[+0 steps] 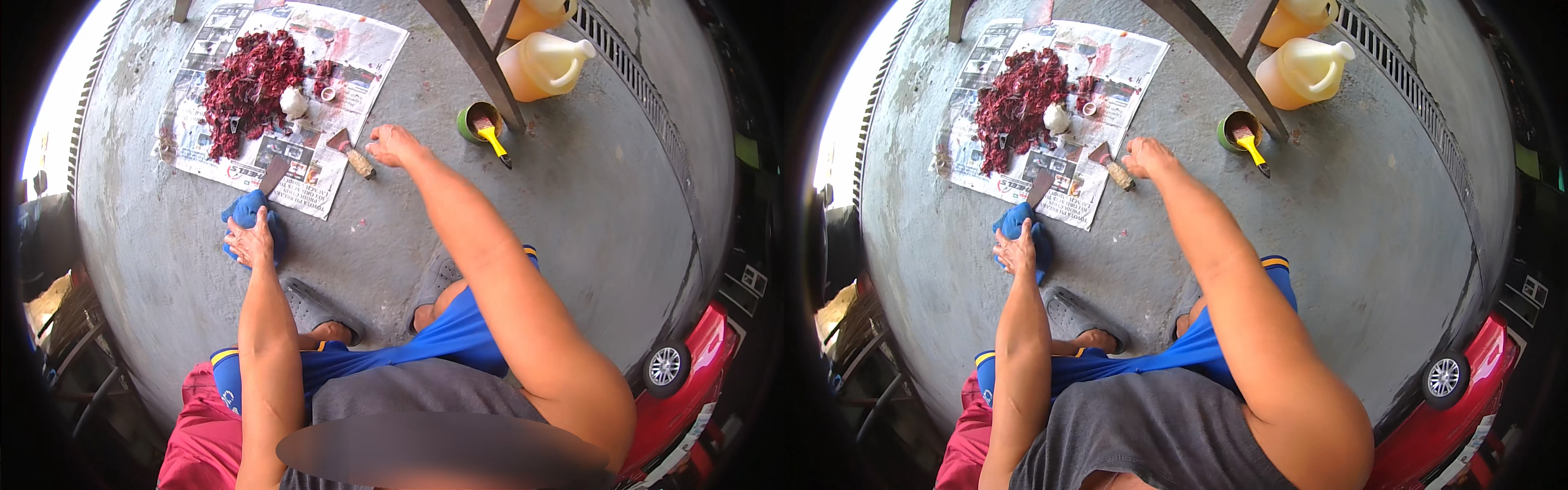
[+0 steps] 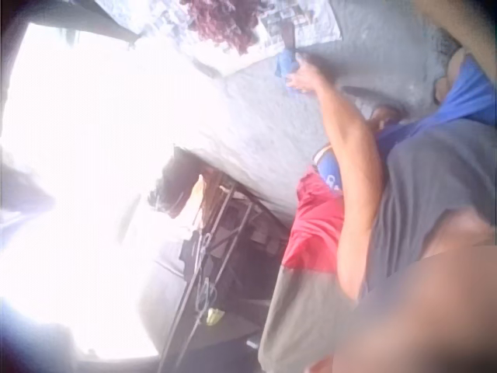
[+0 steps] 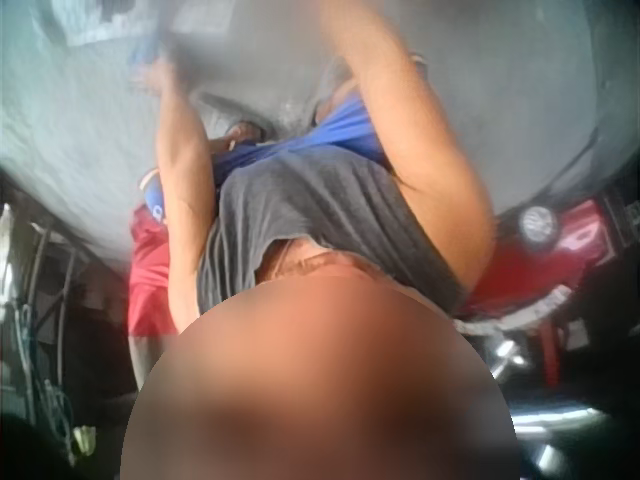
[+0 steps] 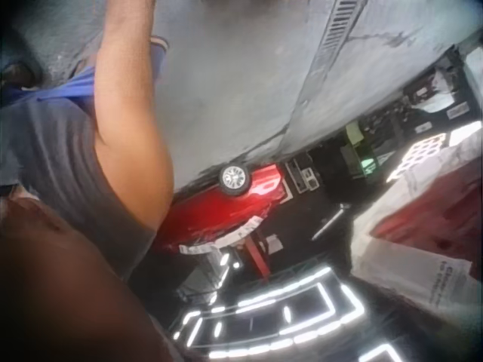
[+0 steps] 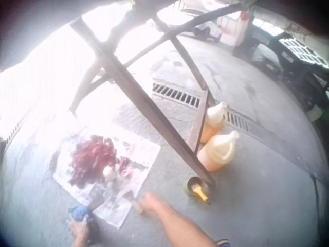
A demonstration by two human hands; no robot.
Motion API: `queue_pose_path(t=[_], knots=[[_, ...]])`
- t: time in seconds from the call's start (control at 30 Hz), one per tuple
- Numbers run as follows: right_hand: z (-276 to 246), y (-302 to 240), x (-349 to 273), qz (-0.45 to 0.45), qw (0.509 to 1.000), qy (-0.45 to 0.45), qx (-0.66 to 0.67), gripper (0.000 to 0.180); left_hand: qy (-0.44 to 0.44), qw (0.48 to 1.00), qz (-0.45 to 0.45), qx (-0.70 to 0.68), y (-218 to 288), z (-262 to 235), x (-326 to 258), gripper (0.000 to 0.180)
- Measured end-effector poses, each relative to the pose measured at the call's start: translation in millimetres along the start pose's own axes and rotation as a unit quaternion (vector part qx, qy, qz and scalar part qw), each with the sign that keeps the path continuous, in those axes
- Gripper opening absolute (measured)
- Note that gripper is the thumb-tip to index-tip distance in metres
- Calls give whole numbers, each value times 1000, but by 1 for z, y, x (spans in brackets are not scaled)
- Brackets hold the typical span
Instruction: The person scrapes a red car part with a scraper, then pours liquid from a yellow jug into a small can and applies it with a brush. The person continues to paint the car part with the brush, covering more area.
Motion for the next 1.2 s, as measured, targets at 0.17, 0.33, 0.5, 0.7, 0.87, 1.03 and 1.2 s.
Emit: queue_pose_path(t=[0.17, 0.33, 0.5, 0.7, 0.87, 1.03, 1.2], knots=[[-111, 10, -50, -160, 981, -25, -109, 26, 184, 982, 44, -22, 34, -35, 3, 67], [-191, 108, -132, 136, 948, 259, -122, 44, 243, 931, 182, -205, 71, -57, -6, 61], [-155, 166, -130, 227, 962, 144, 39, 52, 224, 917, 224, -242, 85, -49, -20, 49], [-149, 155, -126, 207, 964, 155, 56, 38, 209, 930, 217, -212, 74, -48, -25, 43], [-99, 142, -142, 232, 948, 61, 210, 26, 232, 920, 236, -211, 73, -48, -23, 41], [-64, 137, -172, 212, 894, 26, 393, 22, 228, 897, 293, -239, 87, -56, -37, 42], [-86, 136, -208, 162, 897, 16, 411, 25, 179, 864, 364, -298, 126, -76, -74, 31]])
Point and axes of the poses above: each hand's wrist, its own x-axis towards the middle knuckle, its own z-axis out of the palm, y = z × x, the point moved 8 cm from there along x, towards the middle knuckle, and after that the axes turned 15 degrees about x, right-handed, at the moved point
